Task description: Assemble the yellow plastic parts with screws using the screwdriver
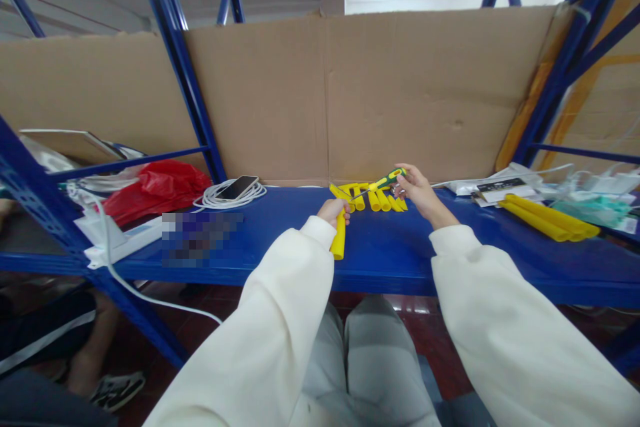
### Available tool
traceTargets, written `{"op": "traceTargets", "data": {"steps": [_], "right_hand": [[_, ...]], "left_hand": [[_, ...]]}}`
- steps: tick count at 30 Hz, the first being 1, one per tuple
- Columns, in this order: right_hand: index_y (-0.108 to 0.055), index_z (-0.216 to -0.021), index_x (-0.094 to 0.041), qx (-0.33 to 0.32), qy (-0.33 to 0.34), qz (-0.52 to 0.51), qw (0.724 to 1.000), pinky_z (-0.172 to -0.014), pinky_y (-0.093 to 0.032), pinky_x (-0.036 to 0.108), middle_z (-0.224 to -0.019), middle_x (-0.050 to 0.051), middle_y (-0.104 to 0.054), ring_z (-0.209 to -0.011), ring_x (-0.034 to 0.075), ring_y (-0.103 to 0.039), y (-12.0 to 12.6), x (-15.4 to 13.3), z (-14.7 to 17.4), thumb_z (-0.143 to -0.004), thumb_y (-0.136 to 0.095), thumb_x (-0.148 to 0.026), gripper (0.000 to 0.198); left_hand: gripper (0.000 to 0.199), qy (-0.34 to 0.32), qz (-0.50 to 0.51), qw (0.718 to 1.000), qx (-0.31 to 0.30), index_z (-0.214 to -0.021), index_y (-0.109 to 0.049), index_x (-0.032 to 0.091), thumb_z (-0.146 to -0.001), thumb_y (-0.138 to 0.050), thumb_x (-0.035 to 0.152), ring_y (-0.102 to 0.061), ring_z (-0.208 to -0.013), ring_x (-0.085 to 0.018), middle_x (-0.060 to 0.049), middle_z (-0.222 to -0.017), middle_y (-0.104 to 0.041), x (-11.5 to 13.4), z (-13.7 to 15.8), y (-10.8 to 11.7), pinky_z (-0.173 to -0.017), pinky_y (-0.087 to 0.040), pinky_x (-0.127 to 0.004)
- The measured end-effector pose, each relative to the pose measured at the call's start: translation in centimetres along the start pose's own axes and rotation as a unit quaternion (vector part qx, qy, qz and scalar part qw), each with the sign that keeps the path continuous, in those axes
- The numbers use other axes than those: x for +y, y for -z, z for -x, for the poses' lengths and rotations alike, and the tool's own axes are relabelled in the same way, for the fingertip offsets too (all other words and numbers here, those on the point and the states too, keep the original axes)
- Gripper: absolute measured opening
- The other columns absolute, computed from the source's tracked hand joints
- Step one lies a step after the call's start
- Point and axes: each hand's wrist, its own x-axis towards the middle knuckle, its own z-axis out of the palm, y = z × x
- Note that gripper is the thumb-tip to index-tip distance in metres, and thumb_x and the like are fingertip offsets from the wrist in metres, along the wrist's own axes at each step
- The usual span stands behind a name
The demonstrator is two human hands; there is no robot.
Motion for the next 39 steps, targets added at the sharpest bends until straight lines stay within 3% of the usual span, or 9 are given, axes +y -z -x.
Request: {"op": "traceTargets", "data": {"steps": [10,19,25,32,36,39], "right_hand": [[-0.056,-0.107,-0.028,0.017,-0.013,-0.004,1.000,-0.044,-0.043,0.021,-0.081,-0.002,-0.061,-0.055,0.010,-0.056,-0.5,-1.0,0.4,-0.074,-0.072,-0.048,0.042],[-0.046,-0.079,-0.024,0.072,-0.072,-0.031,0.994,-0.036,-0.032,0.019,-0.047,-0.008,-0.048,-0.037,0.008,-0.042,-1.1,-1.8,0.6,-0.061,-0.080,-0.062,0.054],[-0.053,-0.089,-0.024,0.066,-0.058,-0.034,0.996,-0.039,-0.036,0.019,-0.055,-0.007,-0.053,-0.045,0.010,-0.049,-1.1,-2.1,0.7,-0.065,-0.079,-0.051,0.044],[-0.058,-0.105,-0.028,0.024,-0.017,-0.027,0.999,-0.047,-0.042,0.020,-0.075,-0.005,-0.058,-0.058,0.010,-0.057,-0.9,-1.8,0.7,-0.071,-0.075,-0.040,0.041],[-0.057,-0.102,-0.027,0.034,-0.012,-0.015,0.999,-0.046,-0.041,0.021,-0.071,-0.005,-0.058,-0.054,0.011,-0.055,-0.9,-1.4,0.5,-0.071,-0.075,-0.043,0.039],[-0.053,-0.087,-0.024,0.070,-0.022,-0.008,0.997,-0.042,-0.037,0.021,-0.056,-0.007,-0.051,-0.045,0.010,-0.047,-1.1,-1.5,0.6,-0.068,-0.077,-0.051,0.041]], "left_hand": [[0.027,-0.003,-0.013,1.000,0.009,-0.059,-0.043,0.019,-0.072,-0.051,-0.004,-0.033,-0.034,-0.007,0.006,-0.042,-0.038,0.3,0.6,-0.1,-0.042,-0.028,-0.021],[0.024,-0.003,0.000,1.000,0.001,-0.061,-0.045,0.018,-0.073,-0.053,-0.001,-0.034,-0.033,-0.007,0.006,-0.042,-0.041,0.0,0.1,0.0,-0.040,-0.030,-0.020],[0.024,-0.008,0.000,1.000,0.002,-0.062,-0.046,0.018,-0.075,-0.052,0.000,-0.035,-0.033,-0.007,0.005,-0.043,-0.041,-0.2,-0.3,0.0,-0.042,-0.033,-0.021],[0.027,0.002,0.010,1.000,0.008,-0.061,-0.043,0.019,-0.072,-0.053,-0.004,-0.034,-0.033,-0.007,0.006,-0.044,-0.040,0.3,0.6,-0.1,-0.040,-0.028,-0.020],[0.027,0.003,0.007,1.000,0.012,-0.060,-0.044,0.018,-0.073,-0.051,-0.005,-0.034,-0.033,-0.007,0.006,-0.042,-0.040,0.5,1.0,-0.2,-0.040,-0.028,-0.020],[0.028,-0.001,0.001,1.000,0.008,-0.059,-0.045,0.018,-0.073,-0.050,-0.005,-0.034,-0.033,-0.007,0.005,-0.041,-0.040,0.5,1.0,-0.2,-0.039,-0.028,-0.020]]}}
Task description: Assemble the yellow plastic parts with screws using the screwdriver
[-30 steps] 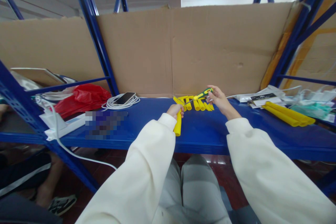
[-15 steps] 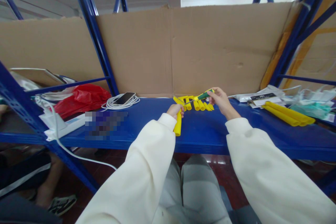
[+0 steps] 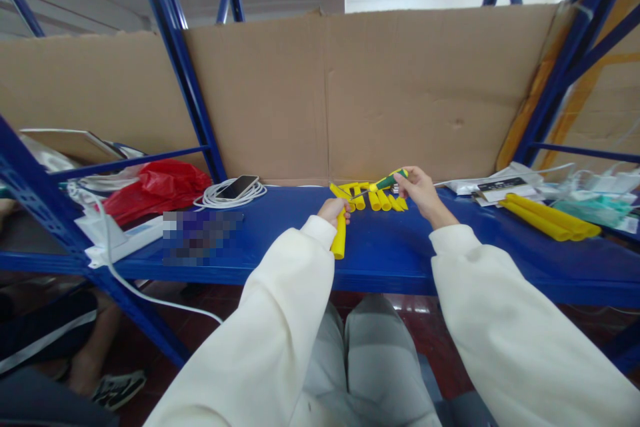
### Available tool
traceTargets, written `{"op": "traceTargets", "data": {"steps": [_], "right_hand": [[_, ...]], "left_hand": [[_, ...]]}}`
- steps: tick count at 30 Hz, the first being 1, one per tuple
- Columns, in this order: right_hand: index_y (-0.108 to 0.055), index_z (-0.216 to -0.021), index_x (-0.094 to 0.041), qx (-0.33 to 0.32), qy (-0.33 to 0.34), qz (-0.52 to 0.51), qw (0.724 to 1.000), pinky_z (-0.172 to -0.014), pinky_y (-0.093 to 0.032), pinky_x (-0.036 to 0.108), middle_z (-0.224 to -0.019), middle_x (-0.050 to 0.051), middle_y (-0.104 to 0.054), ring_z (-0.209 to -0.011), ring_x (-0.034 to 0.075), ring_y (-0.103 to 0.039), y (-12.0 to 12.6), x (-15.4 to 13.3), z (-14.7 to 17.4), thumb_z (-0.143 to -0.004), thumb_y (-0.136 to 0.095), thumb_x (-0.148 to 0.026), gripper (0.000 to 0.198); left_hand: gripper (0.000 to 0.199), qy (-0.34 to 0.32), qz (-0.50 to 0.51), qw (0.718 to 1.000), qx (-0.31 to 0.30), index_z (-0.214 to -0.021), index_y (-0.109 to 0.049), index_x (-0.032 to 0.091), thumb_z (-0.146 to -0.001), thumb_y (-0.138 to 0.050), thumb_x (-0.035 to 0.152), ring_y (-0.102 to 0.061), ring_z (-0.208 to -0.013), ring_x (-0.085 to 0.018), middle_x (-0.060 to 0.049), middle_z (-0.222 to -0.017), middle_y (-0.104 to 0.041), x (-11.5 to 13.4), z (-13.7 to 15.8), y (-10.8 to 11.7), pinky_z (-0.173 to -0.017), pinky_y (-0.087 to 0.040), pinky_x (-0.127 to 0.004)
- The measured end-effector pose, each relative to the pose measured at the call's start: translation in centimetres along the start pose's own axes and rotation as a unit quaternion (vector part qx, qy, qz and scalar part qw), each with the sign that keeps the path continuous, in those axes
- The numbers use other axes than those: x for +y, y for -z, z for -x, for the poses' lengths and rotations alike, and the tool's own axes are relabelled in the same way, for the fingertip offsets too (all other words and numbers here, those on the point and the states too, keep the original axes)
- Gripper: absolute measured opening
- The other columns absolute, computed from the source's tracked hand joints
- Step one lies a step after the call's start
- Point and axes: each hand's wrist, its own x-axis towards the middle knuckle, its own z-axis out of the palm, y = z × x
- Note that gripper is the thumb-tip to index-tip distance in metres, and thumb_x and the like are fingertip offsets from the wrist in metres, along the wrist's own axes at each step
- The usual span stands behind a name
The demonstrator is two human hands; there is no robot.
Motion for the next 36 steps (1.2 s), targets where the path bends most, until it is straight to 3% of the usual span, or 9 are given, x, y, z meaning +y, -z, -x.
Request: {"op": "traceTargets", "data": {"steps": [3,10,15,19,28,36], "right_hand": [[-0.048,-0.079,-0.024,0.023,-0.018,-0.010,1.000,-0.038,-0.033,0.020,-0.047,-0.009,-0.048,-0.039,0.008,-0.042,-0.2,-0.4,0.2,-0.065,-0.079,-0.056,0.047],[-0.058,-0.086,-0.023,0.009,-0.038,-0.017,0.999,-0.038,-0.036,0.021,-0.051,-0.006,-0.055,-0.040,0.010,-0.048,-0.2,-0.6,0.1,-0.064,-0.078,-0.057,0.045],[-0.062,-0.107,-0.027,-0.058,-0.011,-0.010,0.998,-0.045,-0.043,0.021,-0.068,-0.004,-0.060,-0.055,0.011,-0.057,0.1,-0.5,0.2,-0.071,-0.075,-0.043,0.041],[-0.061,-0.109,-0.029,-0.090,0.009,-0.005,0.996,-0.050,-0.046,0.022,-0.076,-0.004,-0.060,-0.060,0.011,-0.057,0.1,-0.6,0.4,-0.072,-0.075,-0.039,0.041],[-0.057,-0.092,-0.024,-0.032,0.021,0.017,0.999,-0.046,-0.043,0.023,-0.053,-0.008,-0.051,-0.045,0.010,-0.050,-0.5,0.6,-0.1,-0.075,-0.071,-0.054,0.036],[-0.053,-0.103,-0.027,-0.058,0.015,-0.061,0.996,-0.072,-0.058,0.031,-0.093,-0.002,-0.065,-0.074,0.014,-0.068,0.2,1.7,-0.6,-0.070,-0.077,-0.041,0.043]], "left_hand": [[0.029,-0.003,-0.009,1.000,-0.004,-0.058,-0.046,0.018,-0.076,-0.049,-0.004,-0.035,-0.033,-0.007,0.005,-0.041,-0.041,0.0,0.0,0.0,-0.039,-0.028,-0.021],[0.027,0.001,0.003,1.000,-0.006,-0.059,-0.046,0.018,-0.079,-0.055,0.002,-0.034,-0.032,-0.006,0.005,-0.041,-0.042,-0.2,-0.3,0.0,-0.039,-0.027,-0.020],[0.026,-0.011,-0.015,1.000,0.011,-0.060,-0.045,0.019,-0.078,-0.054,0.001,-0.034,-0.032,-0.007,0.006,-0.042,-0.041,-0.2,-0.3,0.0,-0.039,-0.027,-0.021],[0.026,-0.033,-0.035,0.998,0.035,-0.061,-0.047,0.019,-0.077,-0.056,-0.001,-0.035,-0.033,-0.007,0.006,-0.042,-0.041,-0.1,-0.1,0.1,-0.041,-0.027,-0.021],[0.022,-0.041,-0.072,0.996,0.032,-0.067,-0.050,0.019,-0.077,-0.053,-0.001,-0.037,-0.034,-0.008,0.007,-0.042,-0.041,0.3,0.4,0.2,-0.040,-0.029,-0.021],[0.018,-0.041,-0.055,0.997,0.035,-0.069,-0.051,0.017,-0.078,-0.055,0.002,-0.036,-0.034,-0.007,0.008,-0.041,-0.039,0.3,0.4,0.1,-0.039,-0.029,-0.020]]}}
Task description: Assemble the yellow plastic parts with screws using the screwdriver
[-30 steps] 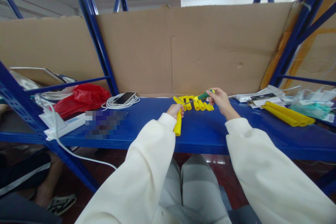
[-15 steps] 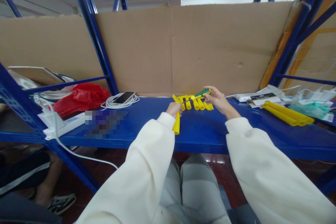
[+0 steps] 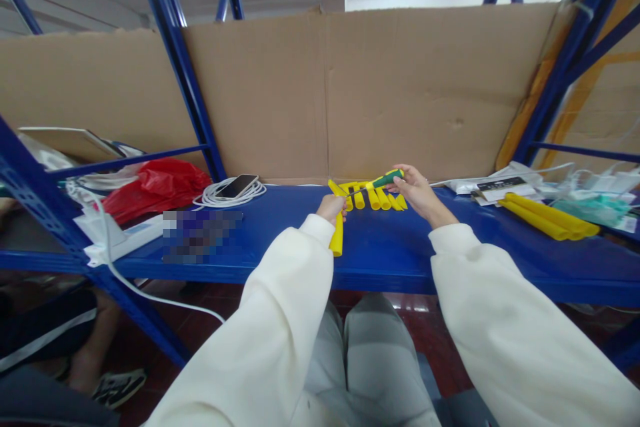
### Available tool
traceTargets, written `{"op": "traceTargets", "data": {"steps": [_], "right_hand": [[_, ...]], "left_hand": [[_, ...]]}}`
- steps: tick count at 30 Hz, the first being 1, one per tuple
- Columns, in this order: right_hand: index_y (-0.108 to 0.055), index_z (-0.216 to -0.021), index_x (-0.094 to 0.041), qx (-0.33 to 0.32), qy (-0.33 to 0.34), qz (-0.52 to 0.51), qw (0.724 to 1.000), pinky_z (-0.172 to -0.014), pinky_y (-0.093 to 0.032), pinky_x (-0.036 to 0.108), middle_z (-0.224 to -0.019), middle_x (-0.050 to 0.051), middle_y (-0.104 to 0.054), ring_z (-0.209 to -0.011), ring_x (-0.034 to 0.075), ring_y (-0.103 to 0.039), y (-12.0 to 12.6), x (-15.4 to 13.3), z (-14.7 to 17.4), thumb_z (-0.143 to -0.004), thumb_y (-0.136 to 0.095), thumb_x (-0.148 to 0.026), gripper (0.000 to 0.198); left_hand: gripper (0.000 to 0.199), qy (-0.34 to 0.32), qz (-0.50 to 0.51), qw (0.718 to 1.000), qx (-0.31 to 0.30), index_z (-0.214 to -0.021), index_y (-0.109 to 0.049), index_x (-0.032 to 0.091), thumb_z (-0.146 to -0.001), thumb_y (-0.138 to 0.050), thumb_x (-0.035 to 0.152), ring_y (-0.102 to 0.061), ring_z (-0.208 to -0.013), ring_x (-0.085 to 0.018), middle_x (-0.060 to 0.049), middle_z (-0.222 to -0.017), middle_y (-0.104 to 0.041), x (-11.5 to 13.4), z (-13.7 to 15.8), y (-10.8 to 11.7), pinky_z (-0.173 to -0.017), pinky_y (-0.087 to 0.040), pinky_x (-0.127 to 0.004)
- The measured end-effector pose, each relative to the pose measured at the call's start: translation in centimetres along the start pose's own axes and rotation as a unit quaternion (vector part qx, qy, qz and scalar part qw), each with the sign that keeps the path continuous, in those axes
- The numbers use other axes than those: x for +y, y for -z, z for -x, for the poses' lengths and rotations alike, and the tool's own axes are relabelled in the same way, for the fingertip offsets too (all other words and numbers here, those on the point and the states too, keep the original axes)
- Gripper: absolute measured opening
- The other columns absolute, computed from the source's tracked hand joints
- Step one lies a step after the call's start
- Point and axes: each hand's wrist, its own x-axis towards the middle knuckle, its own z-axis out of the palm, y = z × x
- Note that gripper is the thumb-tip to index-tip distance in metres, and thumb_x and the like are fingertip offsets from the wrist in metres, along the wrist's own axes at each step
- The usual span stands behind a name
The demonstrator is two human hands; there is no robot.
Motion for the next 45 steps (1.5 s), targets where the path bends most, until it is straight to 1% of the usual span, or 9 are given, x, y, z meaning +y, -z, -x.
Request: {"op": "traceTargets", "data": {"steps": [5,9,14,17,20,26,33,40,45], "right_hand": [[-0.056,-0.105,-0.028,-0.007,0.019,-0.012,1.000,-0.083,-0.059,0.035,-0.097,-0.001,-0.067,-0.082,0.016,-0.069,0.3,0.6,-0.2,-0.070,-0.079,-0.044,0.045],[-0.057,-0.105,-0.027,0.007,0.029,-0.004,1.000,-0.082,-0.060,0.036,-0.096,0.000,-0.068,-0.079,0.017,-0.071,0.2,0.7,-0.2,-0.070,-0.080,-0.047,0.046],[-0.053,-0.087,-0.023,0.064,-0.001,0.017,0.998,-0.057,-0.057,0.028,-0.071,-0.002,-0.065,-0.057,0.015,-0.066,-0.4,0.0,0.0,-0.063,-0.083,-0.055,0.049],[-0.045,-0.078,-0.025,0.097,-0.029,0.036,0.994,-0.038,-0.044,0.023,-0.054,-0.005,-0.059,-0.039,0.012,-0.055,-0.9,-0.7,0.3,-0.062,-0.081,-0.061,0.054],[-0.046,-0.081,-0.025,0.118,-0.053,0.020,0.991,-0.030,-0.035,0.022,-0.047,-0.008,-0.056,-0.031,0.011,-0.048,-1.5,-1.6,0.7,-0.062,-0.080,-0.063,0.055],[-0.062,-0.094,-0.020,0.068,-0.127,-0.020,0.989,-0.034,-0.041,0.020,-0.046,-0.004,-0.059,-0.035,0.013,-0.055,-1.6,-3.0,1.1,-0.069,-0.078,-0.059,0.049],[-0.056,-0.085,-0.022,0.010,-0.117,-0.099,0.988,-0.051,-0.054,0.021,-0.069,0.001,-0.073,-0.060,0.014,-0.071,-1.3,-3.1,1.0,-0.076,-0.076,-0.051,0.036],[-0.053,-0.074,-0.021,0.091,-0.091,-0.022,0.991,-0.043,-0.047,0.016,-0.061,-0.002,-0.065,-0.048,0.009,-0.061,-1.2,-2.1,0.7,-0.063,-0.082,-0.058,0.049],[-0.053,-0.083,-0.022,0.091,-0.091,-0.007,0.992,-0.040,-0.044,0.018,-0.061,-0.003,-0.065,-0.044,0.009,-0.058,-1.2,-2.2,0.7,-0.062,-0.081,-0.060,0.051]], "left_hand": [[0.019,-0.002,-0.001,1.000,0.006,-0.067,-0.051,0.017,-0.078,-0.057,0.002,-0.037,-0.034,-0.007,0.007,-0.042,-0.040,0.1,0.1,0.0,-0.040,-0.029,-0.020],[0.016,-0.002,-0.015,1.000,0.005,-0.071,-0.053,0.016,-0.078,-0.053,0.002,-0.038,-0.035,-0.008,0.007,-0.042,-0.040,0.2,0.2,0.0,-0.039,-0.030,-0.020],[0.020,0.000,-0.011,1.000,0.003,-0.067,-0.051,0.017,-0.079,-0.051,0.001,-0.037,-0.033,-0.007,0.007,-0.040,-0.040,0.1,0.2,0.0,-0.039,-0.029,-0.020],[0.022,-0.001,0.005,1.000,-0.011,-0.063,-0.048,0.018,-0.077,-0.053,0.001,-0.036,-0.033,-0.007,0.006,-0.040,-0.040,-0.1,0.1,-0.1,-0.038,-0.028,-0.020],[0.025,0.002,0.018,1.000,-0.019,-0.060,-0.045,0.018,-0.075,-0.054,0.000,-0.035,-0.033,-0.007,0.006,-0.041,-0.040,-0.2,0.1,-0.1,-0.039,-0.027,-0.020],[0.019,-0.005,0.020,1.000,-0.013,-0.066,-0.050,0.018,-0.077,-0.056,0.003,-0.036,-0.034,-0.007,0.007,-0.043,-0.040,-0.2,-0.1,-0.1,-0.041,-0.028,-0.020],[0.018,-0.004,0.028,0.999,-0.016,-0.068,-0.051,0.017,-0.077,-0.055,0.003,-0.035,-0.032,-0.007,0.007,-0.042,-0.040,-0.2,-0.2,-0.1,-0.039,-0.028,-0.021],[0.024,-0.005,0.032,0.999,-0.007,-0.065,-0.048,0.018,-0.078,-0.052,-0.001,-0.034,-0.031,-0.006,0.007,-0.041,-0.040,0.0,0.3,-0.1,-0.039,-0.028,-0.020],[0.017,-0.003,0.035,0.999,-0.011,-0.069,-0.050,0.018,-0.077,-0.056,0.003,-0.034,-0.032,-0.007,0.007,-0.041,-0.040,-0.1,0.1,-0.1,-0.039,-0.027,-0.021]]}}
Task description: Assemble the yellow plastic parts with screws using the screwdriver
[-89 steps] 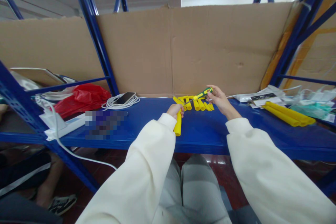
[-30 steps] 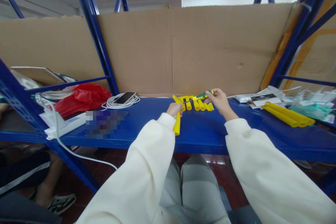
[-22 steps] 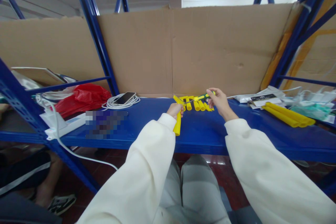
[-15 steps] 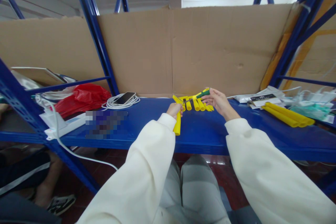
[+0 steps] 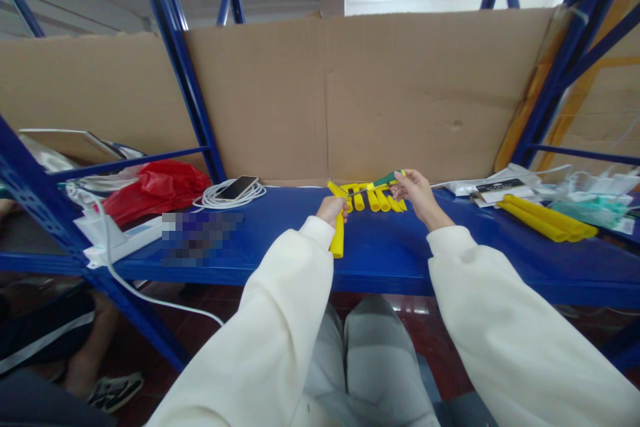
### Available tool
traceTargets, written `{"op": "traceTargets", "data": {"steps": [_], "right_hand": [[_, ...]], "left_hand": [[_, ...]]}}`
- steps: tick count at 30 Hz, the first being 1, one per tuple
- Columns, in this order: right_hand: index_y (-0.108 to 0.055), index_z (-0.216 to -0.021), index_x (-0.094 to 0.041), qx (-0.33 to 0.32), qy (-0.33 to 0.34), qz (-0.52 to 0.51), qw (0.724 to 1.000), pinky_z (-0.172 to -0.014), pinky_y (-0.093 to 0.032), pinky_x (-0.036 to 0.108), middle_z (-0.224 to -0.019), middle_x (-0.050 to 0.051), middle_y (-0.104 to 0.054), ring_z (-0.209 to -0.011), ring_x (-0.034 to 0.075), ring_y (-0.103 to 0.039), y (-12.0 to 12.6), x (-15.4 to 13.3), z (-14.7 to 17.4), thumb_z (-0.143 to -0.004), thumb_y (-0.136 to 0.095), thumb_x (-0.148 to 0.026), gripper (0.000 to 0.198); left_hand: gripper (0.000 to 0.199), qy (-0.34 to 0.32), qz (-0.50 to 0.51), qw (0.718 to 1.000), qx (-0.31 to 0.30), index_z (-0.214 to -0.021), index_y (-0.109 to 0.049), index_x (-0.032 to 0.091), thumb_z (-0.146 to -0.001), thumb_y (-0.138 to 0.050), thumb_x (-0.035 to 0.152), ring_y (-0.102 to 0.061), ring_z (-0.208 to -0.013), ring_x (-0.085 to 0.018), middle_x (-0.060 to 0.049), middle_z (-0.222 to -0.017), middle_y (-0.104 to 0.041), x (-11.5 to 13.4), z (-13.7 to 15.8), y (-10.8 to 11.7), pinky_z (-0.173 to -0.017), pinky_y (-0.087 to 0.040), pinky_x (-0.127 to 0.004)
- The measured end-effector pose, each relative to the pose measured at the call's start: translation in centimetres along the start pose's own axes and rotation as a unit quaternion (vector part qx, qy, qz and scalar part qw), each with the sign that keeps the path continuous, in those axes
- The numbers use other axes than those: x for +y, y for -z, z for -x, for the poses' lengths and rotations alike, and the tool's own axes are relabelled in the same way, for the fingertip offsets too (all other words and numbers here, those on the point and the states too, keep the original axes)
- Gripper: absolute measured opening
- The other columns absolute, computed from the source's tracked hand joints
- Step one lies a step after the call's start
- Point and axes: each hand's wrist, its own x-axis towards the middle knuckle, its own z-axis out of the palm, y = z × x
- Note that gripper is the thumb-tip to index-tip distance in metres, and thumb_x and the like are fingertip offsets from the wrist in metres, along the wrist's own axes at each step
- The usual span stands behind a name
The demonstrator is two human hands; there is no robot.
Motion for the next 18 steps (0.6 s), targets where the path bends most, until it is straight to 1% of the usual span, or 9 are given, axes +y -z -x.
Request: {"op": "traceTargets", "data": {"steps": [5,9,12,15,18], "right_hand": [[-0.060,-0.086,-0.022,0.012,0.009,0.009,1.000,-0.039,-0.043,0.019,-0.050,-0.005,-0.059,-0.039,0.010,-0.055,0.0,-0.1,0.2,-0.061,-0.080,-0.064,0.053],[-0.065,-0.082,-0.019,-0.006,-0.001,0.005,1.000,-0.040,-0.045,0.021,-0.046,-0.003,-0.057,-0.039,0.011,-0.055,0.2,-0.2,0.3,-0.064,-0.079,-0.063,0.049],[-0.067,-0.087,-0.019,-0.020,-0.024,-0.023,0.999,-0.042,-0.048,0.021,-0.049,-0.002,-0.061,-0.042,0.013,-0.060,0.3,-0.5,0.4,-0.070,-0.078,-0.057,0.043],[-0.066,-0.094,-0.020,-0.044,-0.044,-0.069,0.996,-0.046,-0.050,0.021,-0.056,0.000,-0.066,-0.051,0.015,-0.067,0.4,-0.9,0.5,-0.078,-0.074,-0.049,0.034],[-0.063,-0.090,-0.021,-0.060,-0.040,-0.089,0.993,-0.048,-0.051,0.022,-0.060,0.000,-0.068,-0.056,0.015,-0.069,0.3,-1.0,0.5,-0.080,-0.073,-0.046,0.028]], "left_hand": [[0.017,-0.004,0.000,1.000,-0.012,-0.069,-0.050,0.018,-0.076,-0.055,0.003,-0.034,-0.032,-0.008,0.007,-0.041,-0.040,-0.1,-0.2,0.1,-0.038,-0.028,-0.021],[0.016,-0.005,-0.009,1.000,-0.012,-0.069,-0.052,0.017,-0.076,-0.054,0.003,-0.035,-0.033,-0.008,0.007,-0.041,-0.040,-0.2,-0.3,0.1,-0.038,-0.028,-0.021],[0.016,-0.009,0.000,1.000,-0.006,-0.068,-0.052,0.017,-0.074,-0.057,0.003,-0.034,-0.033,-0.007,0.007,-0.041,-0.040,-0.3,-0.4,0.1,-0.038,-0.028,-0.020],[0.018,-0.013,0.004,1.000,-0.004,-0.068,-0.050,0.018,-0.073,-0.058,0.002,-0.034,-0.033,-0.007,0.007,-0.042,-0.040,-0.3,-0.3,0.0,-0.039,-0.028,-0.020],[0.022,-0.009,-0.003,1.000,-0.007,-0.067,-0.047,0.018,-0.072,-0.052,-0.002,-0.034,-0.033,-0.007,0.007,-0.042,-0.040,-0.2,-0.1,0.0,-0.039,-0.028,-0.020]]}}
